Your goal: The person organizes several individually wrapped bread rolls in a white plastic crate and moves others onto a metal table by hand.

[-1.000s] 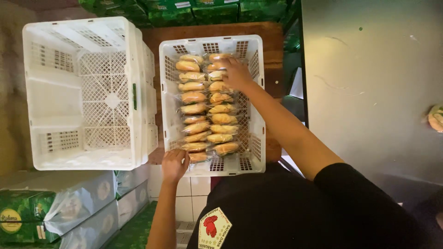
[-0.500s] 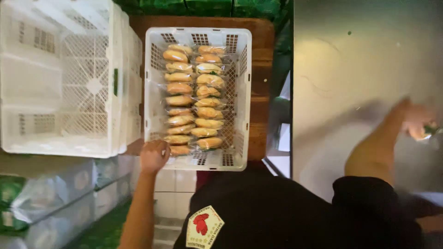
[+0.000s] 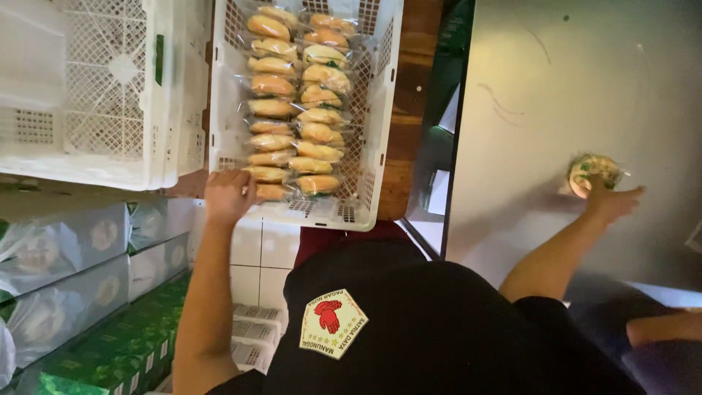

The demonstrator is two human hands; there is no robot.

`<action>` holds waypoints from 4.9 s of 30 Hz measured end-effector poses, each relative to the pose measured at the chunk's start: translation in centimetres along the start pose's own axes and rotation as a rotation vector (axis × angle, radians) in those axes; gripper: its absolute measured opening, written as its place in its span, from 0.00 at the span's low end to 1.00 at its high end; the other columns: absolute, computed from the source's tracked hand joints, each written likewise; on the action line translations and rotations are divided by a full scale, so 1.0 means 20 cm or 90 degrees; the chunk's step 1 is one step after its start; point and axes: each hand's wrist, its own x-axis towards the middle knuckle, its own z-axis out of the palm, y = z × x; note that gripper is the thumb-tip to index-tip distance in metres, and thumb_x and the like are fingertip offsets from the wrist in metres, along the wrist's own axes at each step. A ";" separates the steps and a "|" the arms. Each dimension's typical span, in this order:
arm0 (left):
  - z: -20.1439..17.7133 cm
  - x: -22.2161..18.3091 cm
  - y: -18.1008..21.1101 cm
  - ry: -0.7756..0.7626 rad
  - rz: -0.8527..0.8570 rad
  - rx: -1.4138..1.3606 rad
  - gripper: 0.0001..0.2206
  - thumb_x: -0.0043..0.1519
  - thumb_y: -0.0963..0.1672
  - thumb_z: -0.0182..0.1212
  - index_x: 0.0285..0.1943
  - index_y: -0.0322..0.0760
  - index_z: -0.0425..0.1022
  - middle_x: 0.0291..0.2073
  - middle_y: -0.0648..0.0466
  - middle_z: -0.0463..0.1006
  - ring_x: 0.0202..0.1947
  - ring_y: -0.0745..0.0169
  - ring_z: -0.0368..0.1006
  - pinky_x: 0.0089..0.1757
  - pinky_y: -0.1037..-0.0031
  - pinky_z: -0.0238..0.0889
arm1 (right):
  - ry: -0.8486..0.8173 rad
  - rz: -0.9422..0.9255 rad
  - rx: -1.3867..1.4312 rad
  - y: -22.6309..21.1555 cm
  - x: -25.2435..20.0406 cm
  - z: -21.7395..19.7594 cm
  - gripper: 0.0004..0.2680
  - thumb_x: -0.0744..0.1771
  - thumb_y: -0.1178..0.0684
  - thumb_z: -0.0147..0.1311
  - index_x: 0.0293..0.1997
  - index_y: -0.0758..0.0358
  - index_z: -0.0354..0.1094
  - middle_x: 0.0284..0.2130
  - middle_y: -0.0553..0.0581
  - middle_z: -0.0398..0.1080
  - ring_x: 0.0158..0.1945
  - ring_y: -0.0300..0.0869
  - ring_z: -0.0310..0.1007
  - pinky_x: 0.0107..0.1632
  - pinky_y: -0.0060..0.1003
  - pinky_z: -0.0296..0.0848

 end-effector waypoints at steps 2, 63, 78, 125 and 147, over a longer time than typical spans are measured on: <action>0.09 0.04 0.11 0.046 0.049 -0.076 0.04 0.57 0.42 0.63 0.35 0.37 0.75 0.35 0.46 0.78 0.37 0.43 0.75 0.43 0.58 0.66 | -0.064 -0.040 -0.011 0.08 -0.03 0.10 0.39 0.60 0.42 0.71 0.73 0.65 0.45 0.66 0.72 0.55 0.65 0.61 0.59 0.61 0.52 0.67; 0.43 0.44 0.09 -0.347 0.310 -0.361 0.16 0.55 0.39 0.59 0.53 0.34 0.77 0.48 0.43 0.78 0.51 0.39 0.73 0.51 0.59 0.66 | -0.752 -0.846 0.003 -0.65 -2.80 0.62 0.11 0.64 0.61 0.53 0.48 0.56 0.79 0.47 0.57 0.78 0.49 0.54 0.77 0.54 0.44 0.74; 0.17 0.41 0.07 -0.281 0.182 -0.388 0.12 0.58 0.40 0.63 0.51 0.36 0.78 0.48 0.46 0.79 0.51 0.42 0.73 0.50 0.59 0.66 | -0.891 -0.606 0.010 -0.47 -2.68 0.77 0.09 0.66 0.57 0.57 0.50 0.60 0.79 0.44 0.58 0.79 0.46 0.46 0.78 0.52 0.40 0.74; 0.10 0.11 -0.36 -0.032 -0.241 -0.351 0.41 0.58 0.39 0.62 0.81 0.28 0.42 0.70 0.30 0.59 0.69 0.33 0.60 0.65 0.56 0.54 | -0.389 -0.579 -0.070 -0.93 -3.02 0.47 0.16 0.66 0.48 0.58 0.55 0.66 0.64 0.55 0.68 0.65 0.61 0.60 0.65 0.62 0.52 0.67; 0.06 0.11 -0.34 -0.039 -0.229 -0.370 0.42 0.58 0.39 0.62 0.81 0.30 0.40 0.74 0.31 0.56 0.71 0.34 0.59 0.65 0.60 0.54 | -0.863 -0.338 -0.052 -0.53 -2.75 0.77 0.18 0.61 0.39 0.67 0.38 0.68 0.75 0.23 0.53 0.67 0.25 0.38 0.60 0.29 0.37 0.61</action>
